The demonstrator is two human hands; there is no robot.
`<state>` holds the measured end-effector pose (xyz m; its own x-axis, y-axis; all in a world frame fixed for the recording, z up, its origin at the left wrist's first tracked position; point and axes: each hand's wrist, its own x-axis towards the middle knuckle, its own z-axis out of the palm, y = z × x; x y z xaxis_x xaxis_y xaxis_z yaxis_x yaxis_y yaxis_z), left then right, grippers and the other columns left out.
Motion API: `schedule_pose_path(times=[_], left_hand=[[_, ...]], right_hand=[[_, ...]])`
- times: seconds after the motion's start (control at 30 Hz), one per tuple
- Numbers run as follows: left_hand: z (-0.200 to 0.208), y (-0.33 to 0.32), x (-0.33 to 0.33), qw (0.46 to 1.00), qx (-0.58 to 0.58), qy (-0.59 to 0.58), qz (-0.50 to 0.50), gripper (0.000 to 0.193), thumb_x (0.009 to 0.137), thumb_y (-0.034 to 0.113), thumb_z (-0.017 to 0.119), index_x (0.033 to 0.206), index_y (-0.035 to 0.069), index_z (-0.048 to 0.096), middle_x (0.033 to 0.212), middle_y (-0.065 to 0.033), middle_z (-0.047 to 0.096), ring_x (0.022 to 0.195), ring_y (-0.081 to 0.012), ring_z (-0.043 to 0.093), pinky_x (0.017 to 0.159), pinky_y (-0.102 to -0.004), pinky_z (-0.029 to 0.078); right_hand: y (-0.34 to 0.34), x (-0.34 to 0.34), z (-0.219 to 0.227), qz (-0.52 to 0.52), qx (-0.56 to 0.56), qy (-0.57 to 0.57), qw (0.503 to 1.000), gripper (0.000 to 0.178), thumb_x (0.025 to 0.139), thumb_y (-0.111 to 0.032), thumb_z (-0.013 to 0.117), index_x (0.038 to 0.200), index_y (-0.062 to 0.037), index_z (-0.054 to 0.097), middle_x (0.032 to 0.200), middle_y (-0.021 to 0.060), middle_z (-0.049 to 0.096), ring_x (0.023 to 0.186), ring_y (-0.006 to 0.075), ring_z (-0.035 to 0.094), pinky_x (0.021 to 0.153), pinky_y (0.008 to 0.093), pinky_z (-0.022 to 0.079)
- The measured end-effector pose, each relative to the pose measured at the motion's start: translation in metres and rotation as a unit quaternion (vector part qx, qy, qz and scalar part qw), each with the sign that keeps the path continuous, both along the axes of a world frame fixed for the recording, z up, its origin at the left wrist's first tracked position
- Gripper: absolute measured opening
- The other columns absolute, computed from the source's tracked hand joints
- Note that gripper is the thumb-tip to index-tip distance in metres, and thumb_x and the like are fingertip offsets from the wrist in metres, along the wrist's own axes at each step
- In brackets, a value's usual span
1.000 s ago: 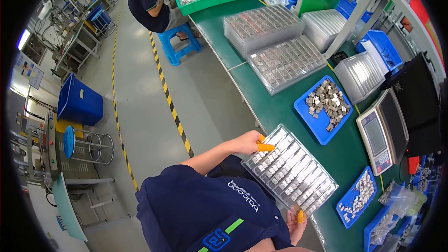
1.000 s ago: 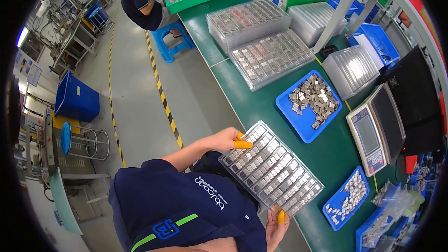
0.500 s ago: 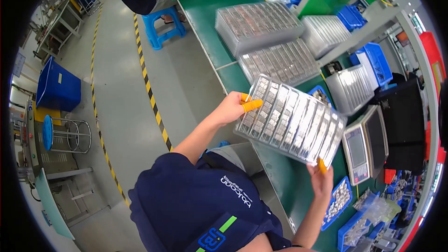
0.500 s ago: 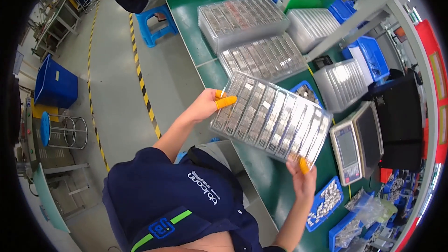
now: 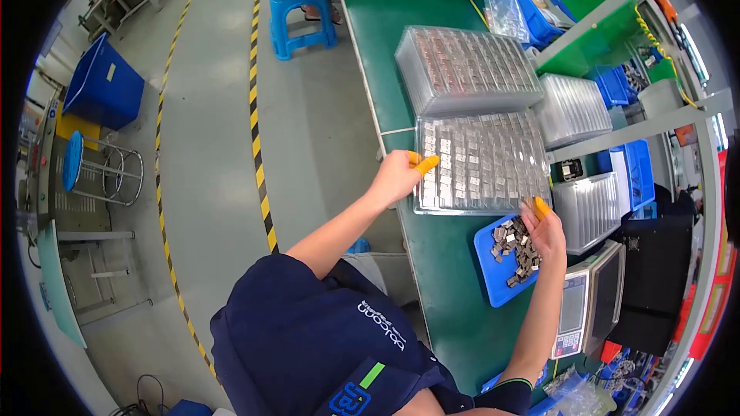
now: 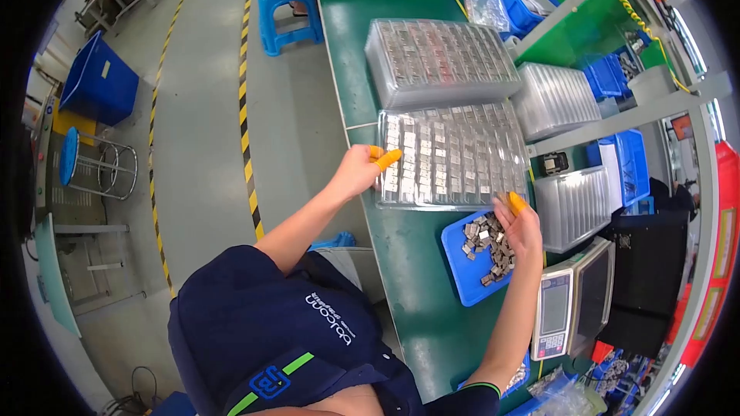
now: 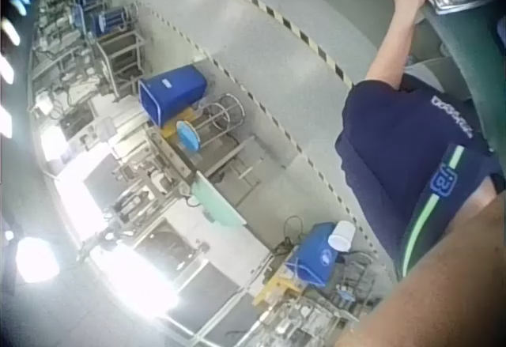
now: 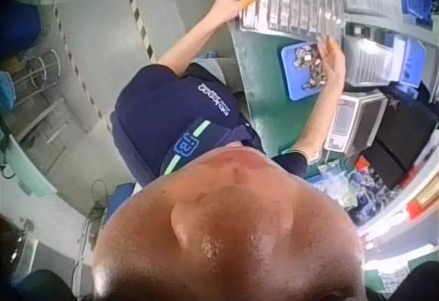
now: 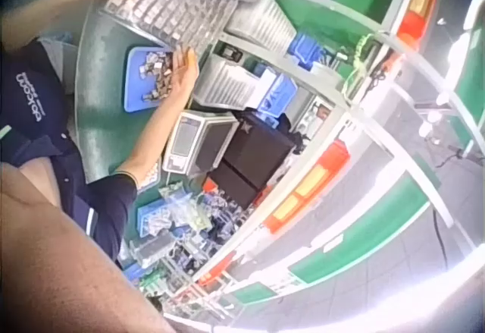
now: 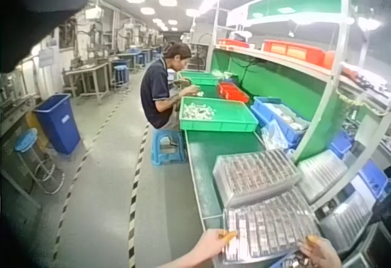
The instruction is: The person assembles electronic components by hand using parts from trays and places the assembled units into a slotted plastic tray. They then stack the filled tray, pour additional components from a plastic bag into a tray, position a new empty slotted tray, and assemble more components.
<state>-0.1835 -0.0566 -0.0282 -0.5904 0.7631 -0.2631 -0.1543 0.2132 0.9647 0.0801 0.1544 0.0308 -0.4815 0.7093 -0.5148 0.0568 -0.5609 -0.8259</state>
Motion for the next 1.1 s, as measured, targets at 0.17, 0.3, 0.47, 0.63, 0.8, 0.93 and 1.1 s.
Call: schedule_pose_path(times=[0.17, 0.3, 0.47, 0.63, 0.8, 0.93, 1.1], left_hand=[[0.017, 0.010, -0.006, 0.997, -0.046, 0.068, -0.015, 0.043, 0.082, 0.038, 0.058, 0.074, -0.004, 0.063, 0.051, -0.0118, 0.055, 0.048, -0.0186, 0.056, 0.047, -0.0334, 0.042], [0.037, 0.013, -0.002, 0.980, -0.118, 0.154, -0.044, 0.043, 0.082, 0.040, 0.056, 0.070, 0.000, 0.063, 0.053, -0.0110, 0.058, 0.050, -0.0218, 0.058, 0.048, -0.0354, 0.044], [0.036, 0.022, 0.004, 0.923, -0.189, 0.333, -0.033, 0.045, 0.079, 0.046, 0.057, 0.067, 0.004, 0.065, 0.053, -0.0126, 0.058, 0.053, -0.0281, 0.059, 0.047, -0.0374, 0.045], [0.042, 0.024, 0.014, 0.894, -0.219, 0.392, 0.005, 0.049, 0.077, 0.050, 0.056, 0.060, 0.004, 0.062, 0.050, -0.0136, 0.056, 0.048, -0.0291, 0.058, 0.043, -0.0388, 0.043], [0.031, 0.032, 0.029, 0.881, -0.154, 0.440, 0.085, 0.052, 0.075, 0.053, 0.057, 0.054, 0.006, 0.057, 0.048, -0.0133, 0.054, 0.047, -0.0302, 0.057, 0.042, -0.0391, 0.042], [0.022, 0.026, 0.022, 0.869, -0.171, 0.437, 0.157, 0.050, 0.074, 0.052, 0.059, 0.053, 0.006, 0.058, 0.048, -0.0130, 0.054, 0.048, -0.0314, 0.056, 0.044, -0.0402, 0.042], [0.022, 0.029, 0.022, 0.917, -0.096, 0.335, 0.195, 0.044, 0.079, 0.042, 0.060, 0.060, 0.002, 0.062, 0.043, -0.0097, 0.047, 0.040, -0.0207, 0.046, 0.043, -0.0343, 0.037]], right_hand=[[0.008, -0.013, 0.005, -0.040, 0.034, -0.012, 0.999, 0.025, 0.088, -0.007, 0.044, 0.107, 0.0100, 0.046, 0.108, 0.0231, 0.054, 0.102, 0.0358, 0.055, 0.091, 0.0414, 0.046], [0.014, -0.019, 0.015, -0.083, 0.010, 0.005, 0.996, 0.029, 0.089, -0.009, 0.042, 0.110, 0.0125, 0.041, 0.112, 0.0245, 0.047, 0.108, 0.0392, 0.050, 0.093, 0.0439, 0.044], [0.031, -0.026, 0.012, -0.109, 0.012, 0.026, 0.994, 0.030, 0.091, -0.011, 0.040, 0.111, 0.0113, 0.041, 0.116, 0.0220, 0.043, 0.114, 0.0368, 0.043, 0.098, 0.0450, 0.039], [0.037, -0.034, 0.006, -0.092, 0.039, -0.009, 0.995, 0.032, 0.090, -0.011, 0.042, 0.113, 0.0113, 0.041, 0.116, 0.0209, 0.044, 0.114, 0.0333, 0.045, 0.099, 0.0419, 0.038], [0.042, -0.026, 0.004, -0.063, 0.100, -0.034, 0.992, 0.032, 0.087, -0.009, 0.047, 0.112, 0.0110, 0.045, 0.111, 0.0166, 0.050, 0.110, 0.0287, 0.048, 0.096, 0.0390, 0.039], [0.018, -0.049, 0.002, 0.060, 0.263, -0.157, 0.950, 0.046, 0.082, -0.010, 0.053, 0.123, 0.0073, 0.038, 0.120, 0.0163, 0.047, 0.110, 0.0242, 0.048, 0.094, 0.0347, 0.039], [0.027, -0.058, 0.010, 0.023, 0.569, -0.269, 0.777, 0.050, 0.077, -0.012, 0.061, 0.122, 0.0032, 0.043, 0.120, 0.0226, 0.045, 0.115, 0.0310, 0.043, 0.089, 0.0354, 0.042]])
